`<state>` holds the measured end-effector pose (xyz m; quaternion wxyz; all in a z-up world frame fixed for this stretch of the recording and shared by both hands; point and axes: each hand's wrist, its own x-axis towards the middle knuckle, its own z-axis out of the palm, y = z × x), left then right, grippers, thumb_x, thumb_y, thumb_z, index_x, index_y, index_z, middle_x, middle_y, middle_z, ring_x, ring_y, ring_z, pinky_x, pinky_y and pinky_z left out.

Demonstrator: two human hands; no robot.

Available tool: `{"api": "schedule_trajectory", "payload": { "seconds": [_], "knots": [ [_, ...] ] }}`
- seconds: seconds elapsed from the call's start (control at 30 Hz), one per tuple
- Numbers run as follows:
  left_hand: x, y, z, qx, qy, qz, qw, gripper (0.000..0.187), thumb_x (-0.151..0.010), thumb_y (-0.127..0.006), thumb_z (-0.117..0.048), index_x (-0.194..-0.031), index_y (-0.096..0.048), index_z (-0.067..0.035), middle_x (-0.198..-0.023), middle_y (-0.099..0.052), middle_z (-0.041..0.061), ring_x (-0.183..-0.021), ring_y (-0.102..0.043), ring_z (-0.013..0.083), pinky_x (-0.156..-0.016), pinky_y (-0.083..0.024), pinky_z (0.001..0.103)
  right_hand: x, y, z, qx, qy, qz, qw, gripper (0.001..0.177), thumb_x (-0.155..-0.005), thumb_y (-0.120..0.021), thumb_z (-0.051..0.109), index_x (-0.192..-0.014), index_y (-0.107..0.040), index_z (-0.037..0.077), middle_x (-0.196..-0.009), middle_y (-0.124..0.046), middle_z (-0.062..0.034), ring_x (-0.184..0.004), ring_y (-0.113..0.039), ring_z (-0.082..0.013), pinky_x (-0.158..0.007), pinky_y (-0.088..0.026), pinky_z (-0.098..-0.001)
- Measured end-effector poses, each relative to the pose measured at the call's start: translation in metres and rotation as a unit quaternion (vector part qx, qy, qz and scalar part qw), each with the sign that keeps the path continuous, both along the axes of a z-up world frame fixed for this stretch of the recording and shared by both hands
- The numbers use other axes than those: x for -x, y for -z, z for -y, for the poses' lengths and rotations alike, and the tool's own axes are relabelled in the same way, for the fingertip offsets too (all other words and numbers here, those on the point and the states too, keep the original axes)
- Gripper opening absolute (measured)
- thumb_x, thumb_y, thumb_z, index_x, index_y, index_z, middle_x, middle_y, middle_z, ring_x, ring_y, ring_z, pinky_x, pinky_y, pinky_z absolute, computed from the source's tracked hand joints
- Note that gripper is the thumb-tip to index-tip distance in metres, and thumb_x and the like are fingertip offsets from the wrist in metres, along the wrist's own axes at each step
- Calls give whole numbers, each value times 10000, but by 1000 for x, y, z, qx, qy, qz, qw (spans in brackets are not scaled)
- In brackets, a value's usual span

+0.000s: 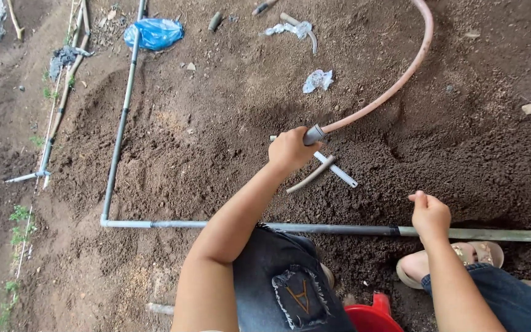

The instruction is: A person sits on the ground and uses a bare hacksaw blade to manually cut through a plastic pipe.

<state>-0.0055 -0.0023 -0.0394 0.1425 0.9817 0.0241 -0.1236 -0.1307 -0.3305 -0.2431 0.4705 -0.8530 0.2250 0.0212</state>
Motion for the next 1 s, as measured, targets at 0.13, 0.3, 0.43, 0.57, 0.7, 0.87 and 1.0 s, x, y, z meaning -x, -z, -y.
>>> {"api": "schedule_trajectory", "payload": {
  "seconds": [0.13, 0.3, 0.43, 0.57, 0.7, 0.87, 1.0],
  "knots": [
    [1, -5, -6, 63, -31, -14, 997, 458, -910, -729, -462, -1239, -735, -144, -1125, -792, 152, -1130, -767, 391, -925, -616, 505, -16, 4, -28, 54, -90, -93, 990, 466, -1128, -615, 516, -1274, -825, 126, -1175, -809, -139, -1213, -702, -414, -992, -549, -541],
    [-1, -2, -12, 52, -47, -13, 997, 431, -898, -725, -479, -1217, -742, -191, -1090, -795, 117, -1110, -777, 362, -923, -622, 478, -46, 7, -84, 84, -193, -111, 971, 415, -1038, -649, 391, -1295, -807, 105, -1176, -814, -144, -1230, -707, -407, -1013, -572, -542],
    [-1, -4, -21, 65, -68, -23, 995, 443, -895, -729, -457, -1218, -740, -153, -1103, -789, 162, -1128, -764, 394, -942, -613, 497, -70, 23, -111, 121, -188, -118, 968, 485, -1052, -633, 411, -1416, -716, 102, -1370, -697, -153, -1199, -724, -384, -972, -596, -529],
    [-1, 0, -33, 63, -91, -40, 993, 455, -896, -732, -461, -1250, -734, -175, -1128, -789, 147, -1158, -756, 376, -965, -609, 492, -90, 49, -121, 73, -167, -125, 975, 501, -1025, -639, 377, -1405, -714, 59, -1294, -719, -171, -1219, -709, -416, -966, -581, -533],
    [-2, 16, -45, 89, -105, -60, 989, 467, -898, -734, -462, -1268, -740, -176, -1135, -794, 144, -1161, -758, 368, -963, -603, 492, -105, 85, -125, 30, -151, -152, 976, 489, -941, -725, 427, -1342, -759, 150, -1218, -805, -56, -1226, -719, -345, -1007, -576, -491],
    [1, 13, -41, 123, -103, -58, 985, 457, -907, -744, -427, -1273, -742, -153, -1129, -793, 169, -1154, -758, 393, -957, -602, 508, -99, 58, -127, -237, 13, -147, 960, 309, -943, -762, 91, -1225, -741, -32, -1044, -766, -237, -583, -675, -171, -390, -394, -228],
    [1, 25, -49, 134, -113, -58, 983, 482, -894, -753, -432, -1283, -739, -148, -1148, -792, 177, -1173, -750, 397, -973, -596, 514, -102, 42, -116, -311, 24, -195, 930, 332, -1011, -721, 124, -1291, -679, -49, -1038, -733, -167, -629, -593, -85, -446, -305, -134]
  ]
}}
